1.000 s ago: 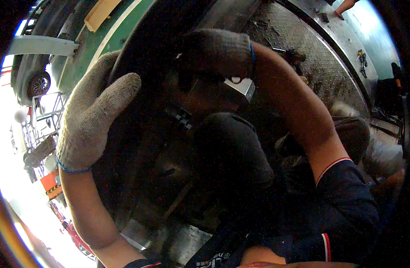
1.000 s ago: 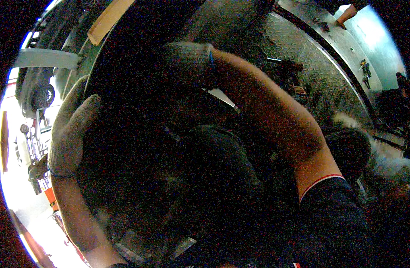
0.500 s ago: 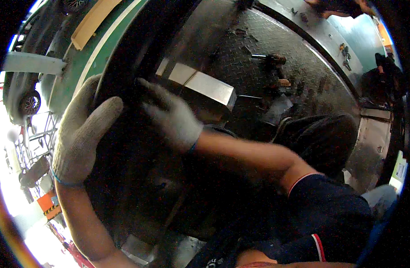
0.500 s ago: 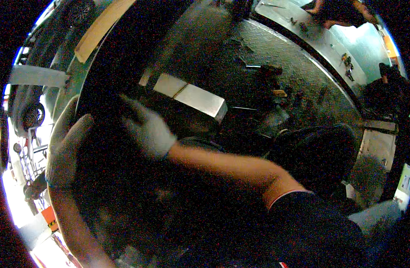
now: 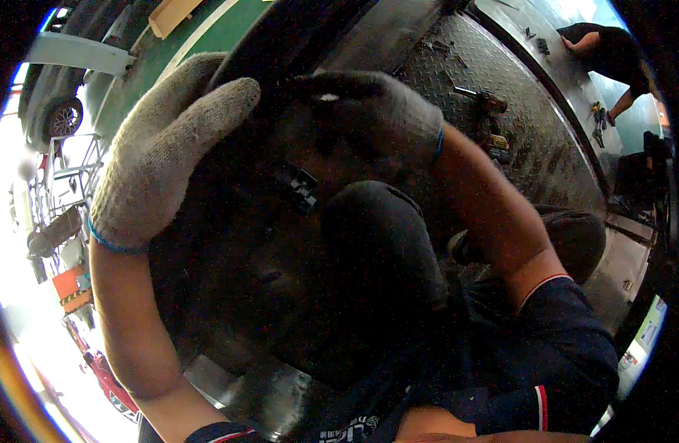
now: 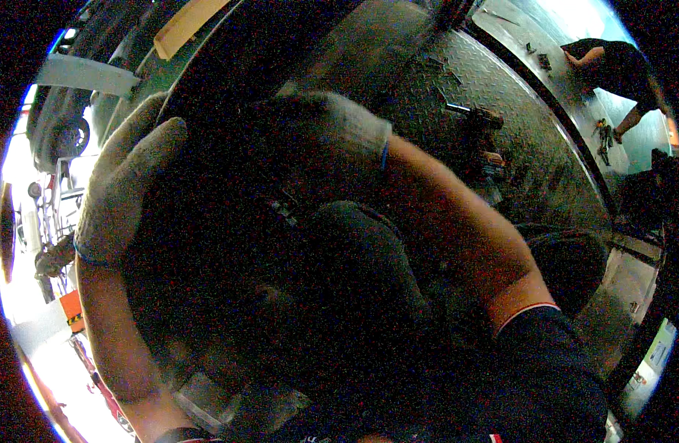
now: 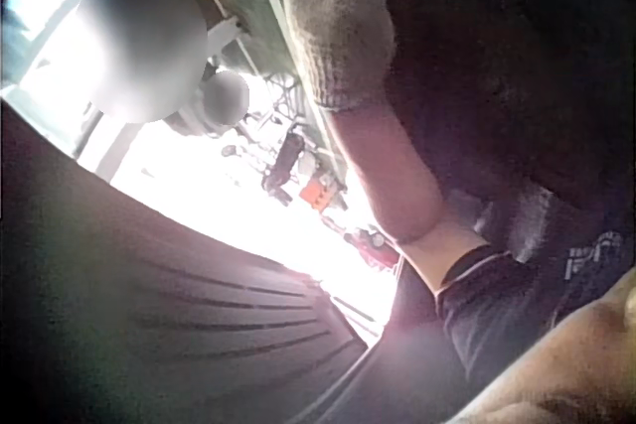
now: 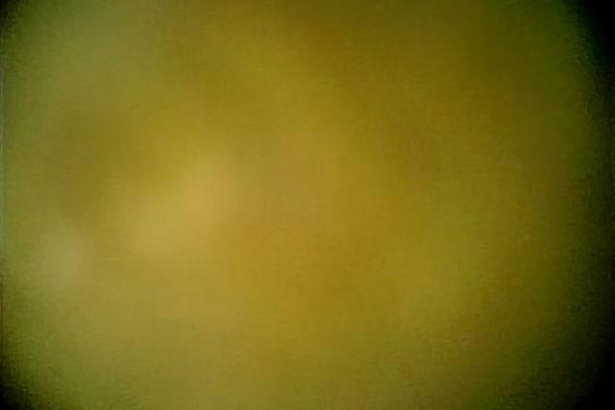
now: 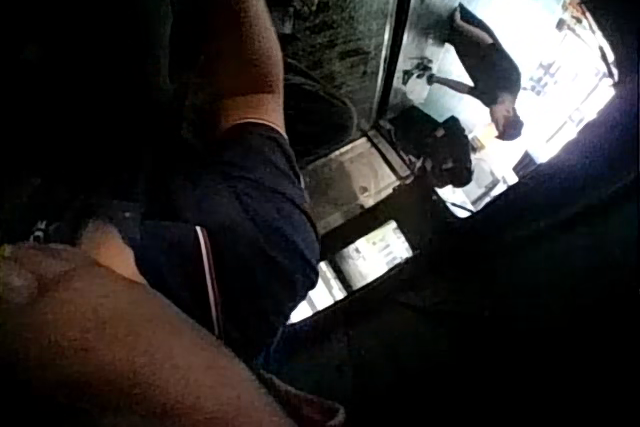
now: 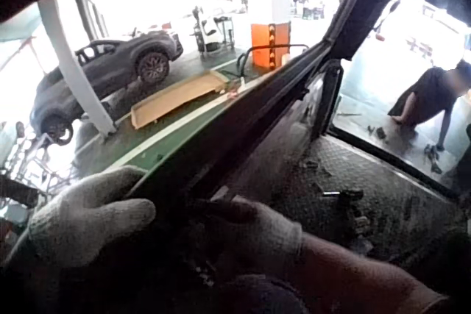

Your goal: The person uses a power drill to remove screws from a vehicle's interior panel and then manually manipulates the panel and internal components. The person is sitting on the floor of the vehicle while performing the task.

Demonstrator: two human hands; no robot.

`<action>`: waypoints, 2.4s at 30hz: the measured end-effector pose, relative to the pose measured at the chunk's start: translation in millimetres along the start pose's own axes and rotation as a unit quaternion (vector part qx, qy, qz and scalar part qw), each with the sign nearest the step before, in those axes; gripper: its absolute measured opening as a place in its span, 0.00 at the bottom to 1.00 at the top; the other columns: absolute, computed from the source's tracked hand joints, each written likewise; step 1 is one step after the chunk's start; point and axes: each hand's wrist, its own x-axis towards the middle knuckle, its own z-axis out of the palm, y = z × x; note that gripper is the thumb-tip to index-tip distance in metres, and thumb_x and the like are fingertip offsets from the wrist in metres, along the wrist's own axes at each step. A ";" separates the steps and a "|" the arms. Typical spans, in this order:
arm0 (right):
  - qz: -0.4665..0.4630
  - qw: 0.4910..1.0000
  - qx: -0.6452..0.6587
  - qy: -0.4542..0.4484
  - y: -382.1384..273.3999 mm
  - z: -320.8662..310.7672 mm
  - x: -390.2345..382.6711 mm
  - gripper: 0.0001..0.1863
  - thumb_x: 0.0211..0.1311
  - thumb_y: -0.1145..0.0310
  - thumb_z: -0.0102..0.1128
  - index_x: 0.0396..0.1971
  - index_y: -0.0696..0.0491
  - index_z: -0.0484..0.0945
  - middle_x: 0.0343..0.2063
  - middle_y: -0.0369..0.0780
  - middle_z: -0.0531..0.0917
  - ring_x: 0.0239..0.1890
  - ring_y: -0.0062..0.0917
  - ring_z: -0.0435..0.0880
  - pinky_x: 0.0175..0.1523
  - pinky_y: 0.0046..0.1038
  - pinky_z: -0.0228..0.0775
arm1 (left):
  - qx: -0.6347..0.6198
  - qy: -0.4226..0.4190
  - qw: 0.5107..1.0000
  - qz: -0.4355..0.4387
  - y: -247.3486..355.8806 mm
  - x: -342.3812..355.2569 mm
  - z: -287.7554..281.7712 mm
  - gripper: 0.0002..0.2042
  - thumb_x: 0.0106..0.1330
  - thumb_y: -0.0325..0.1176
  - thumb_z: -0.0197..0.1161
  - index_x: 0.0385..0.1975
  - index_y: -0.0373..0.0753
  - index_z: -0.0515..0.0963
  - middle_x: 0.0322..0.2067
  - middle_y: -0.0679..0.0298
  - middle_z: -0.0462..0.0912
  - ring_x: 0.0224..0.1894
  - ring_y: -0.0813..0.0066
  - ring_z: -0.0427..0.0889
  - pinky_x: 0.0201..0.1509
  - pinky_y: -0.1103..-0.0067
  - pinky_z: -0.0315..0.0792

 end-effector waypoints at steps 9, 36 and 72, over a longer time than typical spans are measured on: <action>0.019 0.994 -0.091 -0.063 -31.6 1.4 20.3 0.22 0.69 0.70 0.61 0.62 0.53 0.77 0.49 0.44 0.85 0.45 0.26 0.85 0.53 0.29 0.79 | -0.023 0.004 0.999 -0.047 11.2 -7.4 -3.4 0.20 0.71 0.36 0.62 0.59 0.33 0.76 0.49 0.62 0.83 0.50 0.74 0.80 0.58 0.78 0.72; 0.074 0.994 0.014 -0.074 -28.0 3.0 -7.4 0.26 0.75 0.67 0.55 0.70 0.53 0.68 0.48 0.36 0.83 0.42 0.22 0.82 0.49 0.28 0.77 | -0.144 0.080 0.986 0.007 0.0 -20.8 24.3 0.23 0.70 0.35 0.63 0.62 0.32 0.74 0.53 0.58 0.83 0.54 0.70 0.81 0.62 0.76 0.72; 0.048 0.986 0.137 0.078 34.7 146.1 -15.7 0.23 0.75 0.61 0.55 0.62 0.60 0.72 0.50 0.43 0.82 0.46 0.28 0.79 0.54 0.30 0.74 | 0.333 0.024 0.941 0.060 -6.0 10.7 7.1 0.24 0.67 0.41 0.67 0.59 0.33 0.77 0.53 0.61 0.83 0.55 0.73 0.80 0.63 0.75 0.70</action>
